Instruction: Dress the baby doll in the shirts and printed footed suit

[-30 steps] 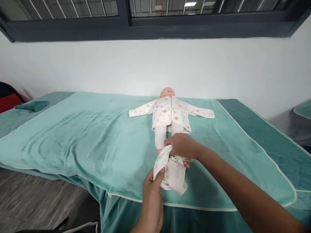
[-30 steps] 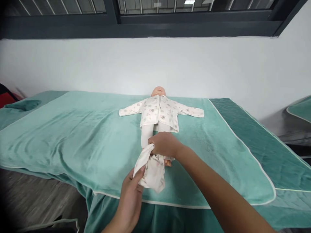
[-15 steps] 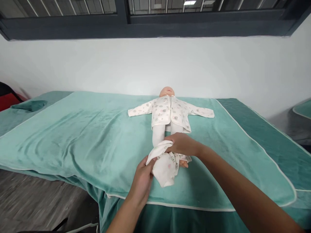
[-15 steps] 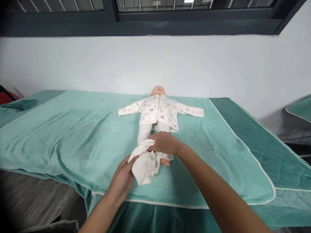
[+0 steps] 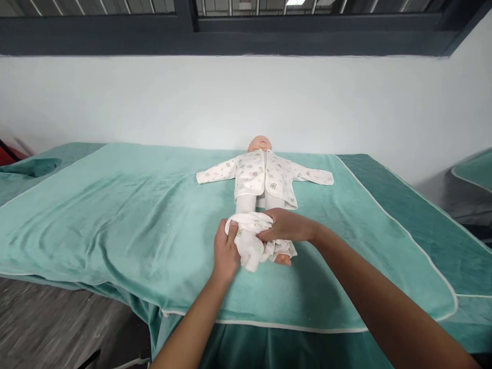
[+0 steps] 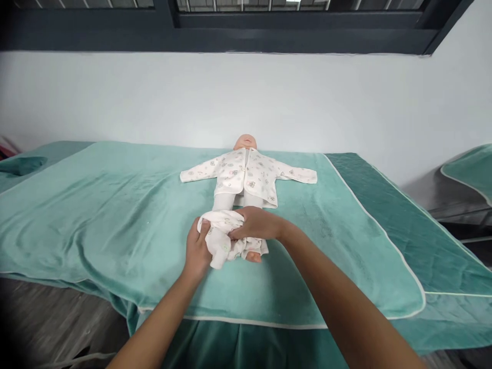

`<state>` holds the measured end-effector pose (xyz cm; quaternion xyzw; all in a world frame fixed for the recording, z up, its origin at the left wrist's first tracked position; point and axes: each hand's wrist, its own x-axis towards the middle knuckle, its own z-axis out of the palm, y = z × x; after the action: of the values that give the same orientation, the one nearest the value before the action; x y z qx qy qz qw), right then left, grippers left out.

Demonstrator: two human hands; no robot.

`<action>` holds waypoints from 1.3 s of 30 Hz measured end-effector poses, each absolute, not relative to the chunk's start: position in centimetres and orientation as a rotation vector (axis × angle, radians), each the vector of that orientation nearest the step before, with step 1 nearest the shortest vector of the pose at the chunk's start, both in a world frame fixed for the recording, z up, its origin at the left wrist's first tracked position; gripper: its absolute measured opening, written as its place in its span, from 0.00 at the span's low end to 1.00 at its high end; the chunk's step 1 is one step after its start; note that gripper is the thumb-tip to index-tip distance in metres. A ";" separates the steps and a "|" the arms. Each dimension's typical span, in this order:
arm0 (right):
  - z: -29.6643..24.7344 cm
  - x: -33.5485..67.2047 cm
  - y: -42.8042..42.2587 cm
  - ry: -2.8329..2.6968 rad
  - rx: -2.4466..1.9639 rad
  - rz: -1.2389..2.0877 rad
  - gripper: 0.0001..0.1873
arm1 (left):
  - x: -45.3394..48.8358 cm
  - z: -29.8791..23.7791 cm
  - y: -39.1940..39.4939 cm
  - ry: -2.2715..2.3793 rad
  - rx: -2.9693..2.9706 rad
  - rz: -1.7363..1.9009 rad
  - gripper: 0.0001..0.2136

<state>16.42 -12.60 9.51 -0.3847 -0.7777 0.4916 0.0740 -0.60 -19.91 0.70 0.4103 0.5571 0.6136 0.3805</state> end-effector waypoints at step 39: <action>7.5 16.7 -12.8 -1.680 -1.199 0.687 0.12 | -5.0 1.1 -10.3 1.109 0.989 1.634 0.13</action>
<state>16.68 -12.83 7.51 -0.4880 -0.6839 0.2798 0.4645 -4.96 -10.27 1.08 0.3998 0.4486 0.6607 0.4499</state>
